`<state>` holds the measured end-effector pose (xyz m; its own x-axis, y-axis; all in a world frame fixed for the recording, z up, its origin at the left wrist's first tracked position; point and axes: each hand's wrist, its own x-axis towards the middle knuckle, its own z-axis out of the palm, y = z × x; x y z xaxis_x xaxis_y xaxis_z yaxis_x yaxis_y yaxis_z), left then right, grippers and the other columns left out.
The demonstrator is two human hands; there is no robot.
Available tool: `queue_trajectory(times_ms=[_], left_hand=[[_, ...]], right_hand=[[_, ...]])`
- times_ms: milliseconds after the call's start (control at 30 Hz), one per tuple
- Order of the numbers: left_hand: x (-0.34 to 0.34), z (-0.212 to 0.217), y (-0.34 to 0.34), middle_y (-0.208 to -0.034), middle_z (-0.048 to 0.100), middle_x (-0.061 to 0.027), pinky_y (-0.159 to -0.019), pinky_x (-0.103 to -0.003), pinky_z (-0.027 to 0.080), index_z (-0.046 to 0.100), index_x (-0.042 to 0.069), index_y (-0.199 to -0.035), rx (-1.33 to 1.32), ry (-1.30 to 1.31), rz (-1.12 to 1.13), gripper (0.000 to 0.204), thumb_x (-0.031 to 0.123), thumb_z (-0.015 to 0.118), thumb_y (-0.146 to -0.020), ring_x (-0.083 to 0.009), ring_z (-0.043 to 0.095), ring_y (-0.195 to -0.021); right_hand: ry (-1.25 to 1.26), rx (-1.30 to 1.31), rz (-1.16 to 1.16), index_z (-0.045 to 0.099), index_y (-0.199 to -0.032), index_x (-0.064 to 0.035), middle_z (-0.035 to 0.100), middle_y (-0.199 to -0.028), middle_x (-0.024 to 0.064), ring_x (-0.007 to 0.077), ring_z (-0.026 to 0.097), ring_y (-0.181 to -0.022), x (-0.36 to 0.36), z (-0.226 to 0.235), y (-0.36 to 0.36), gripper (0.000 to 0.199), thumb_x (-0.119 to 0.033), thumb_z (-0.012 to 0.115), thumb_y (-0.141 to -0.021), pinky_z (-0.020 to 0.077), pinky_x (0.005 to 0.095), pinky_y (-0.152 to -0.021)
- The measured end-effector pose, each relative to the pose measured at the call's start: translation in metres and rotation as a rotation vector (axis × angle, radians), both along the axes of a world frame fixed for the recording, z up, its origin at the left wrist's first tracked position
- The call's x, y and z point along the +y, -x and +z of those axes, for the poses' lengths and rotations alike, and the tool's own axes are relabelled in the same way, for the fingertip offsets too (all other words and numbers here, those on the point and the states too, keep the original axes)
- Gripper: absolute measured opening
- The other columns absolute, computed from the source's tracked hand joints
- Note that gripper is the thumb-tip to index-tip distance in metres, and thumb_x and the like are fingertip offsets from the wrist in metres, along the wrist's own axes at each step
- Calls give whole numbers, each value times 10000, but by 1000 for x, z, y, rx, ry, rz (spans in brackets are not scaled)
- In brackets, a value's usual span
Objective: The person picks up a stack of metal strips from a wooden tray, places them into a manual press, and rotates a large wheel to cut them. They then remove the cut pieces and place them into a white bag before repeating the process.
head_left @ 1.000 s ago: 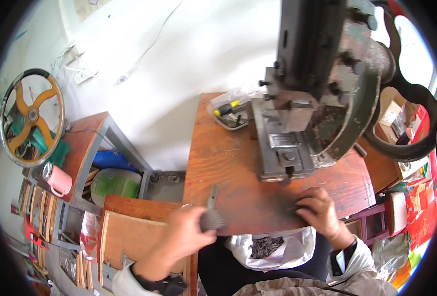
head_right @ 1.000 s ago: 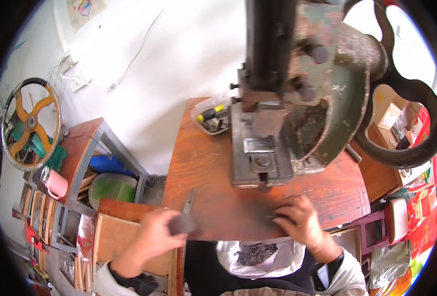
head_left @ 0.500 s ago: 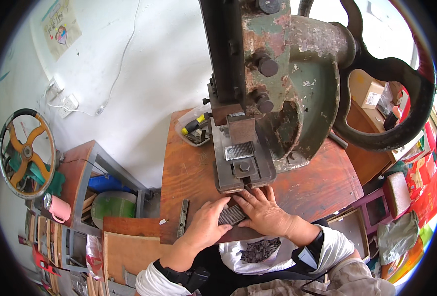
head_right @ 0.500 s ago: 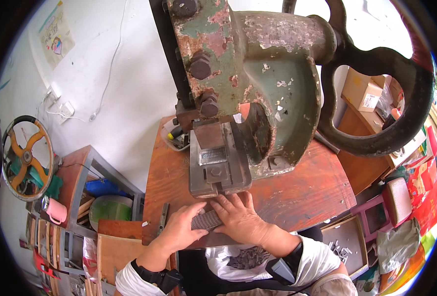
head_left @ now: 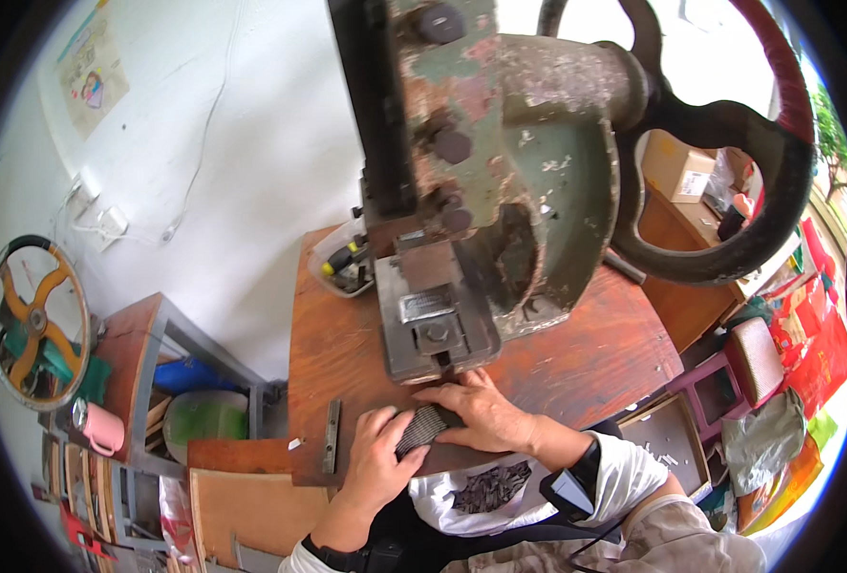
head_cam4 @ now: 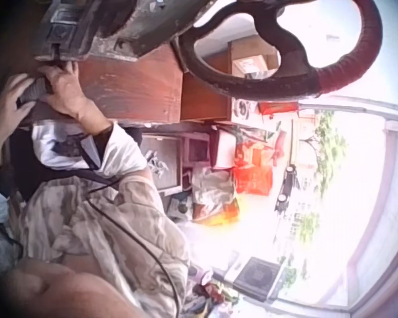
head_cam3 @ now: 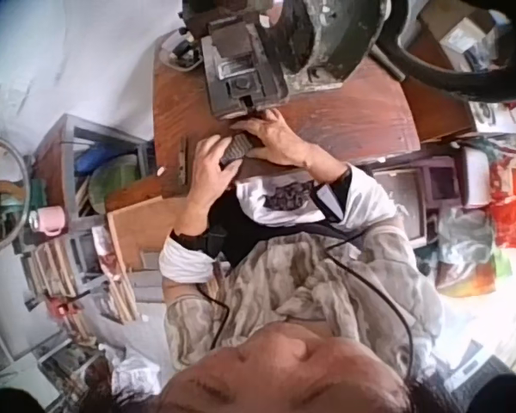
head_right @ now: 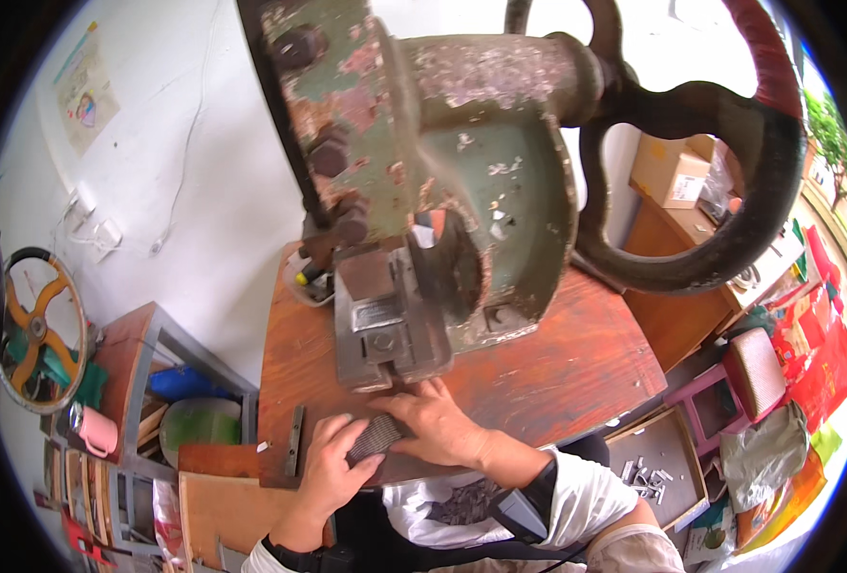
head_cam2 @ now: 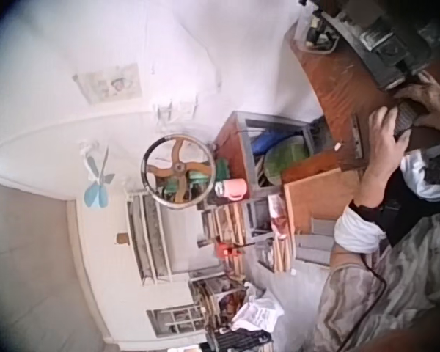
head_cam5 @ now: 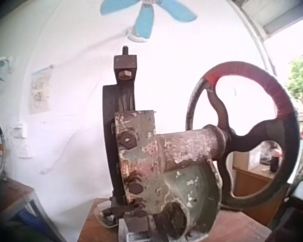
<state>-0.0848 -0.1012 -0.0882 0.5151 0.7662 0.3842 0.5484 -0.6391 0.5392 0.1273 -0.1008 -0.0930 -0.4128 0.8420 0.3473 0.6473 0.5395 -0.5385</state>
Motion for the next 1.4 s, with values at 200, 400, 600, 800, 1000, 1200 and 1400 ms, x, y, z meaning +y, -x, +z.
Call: queue_trajectory(times_ms=[200,400,600,800,1000,1200,1400], left_hand=[[3,2,28,-1182,534,-239,-936,-462,424,583,1,-1171,178,147,104,539,147,778,-690,-404,510,-1089],[15,6,25,-1136,560,-251,-908,-461,443,579,-27,-1171,199,23,-118,540,141,772,-696,-416,541,-1034],[6,22,5,-1116,575,-249,-905,-449,449,598,-25,-1143,288,-15,-35,510,171,765,-704,-411,548,-1024],[5,8,2,-1020,616,-232,-823,-455,495,663,4,-1033,230,-48,120,428,196,757,-662,-387,597,-927],[12,5,10,-757,672,-157,-626,-312,495,681,-50,-871,-253,411,273,352,137,774,-587,-194,638,-669],[41,78,1,-651,660,-131,-603,-305,493,682,-66,-837,-333,239,513,317,156,750,-621,-158,623,-604],[70,97,-42,-647,629,-34,-507,-241,421,686,-74,-834,-386,213,481,224,97,703,-692,-74,545,-568]], right_hand=[[-27,-21,-94,496,-1331,-154,511,-1307,136,360,373,-1276,10,-26,28,735,-300,725,-648,231,508,-1089],[-213,52,-15,542,-1263,-176,590,-1215,69,371,411,-1164,38,-71,28,677,-397,716,-647,206,578,-1018],[-90,16,6,546,-1268,-182,583,-1231,81,388,402,-1195,35,-57,20,668,-392,712,-656,195,579,-1028],[-63,-11,27,482,-1338,-138,512,-1297,153,375,346,-1290,35,-36,31,771,-288,732,-624,218,507,-1097],[-74,91,32,490,-1296,-92,532,-1253,142,372,414,-1199,-25,-2,-29,656,-228,744,-706,337,447,-1035],[-94,-25,47,586,-1195,-113,542,-1245,106,346,424,-1197,-41,-2,-31,488,-258,722,-749,355,456,-1022],[-115,-14,45,607,-1170,-119,551,-1223,87,330,435,-1188,-42,3,-36,451,-267,716,-757,359,449,-1004]])
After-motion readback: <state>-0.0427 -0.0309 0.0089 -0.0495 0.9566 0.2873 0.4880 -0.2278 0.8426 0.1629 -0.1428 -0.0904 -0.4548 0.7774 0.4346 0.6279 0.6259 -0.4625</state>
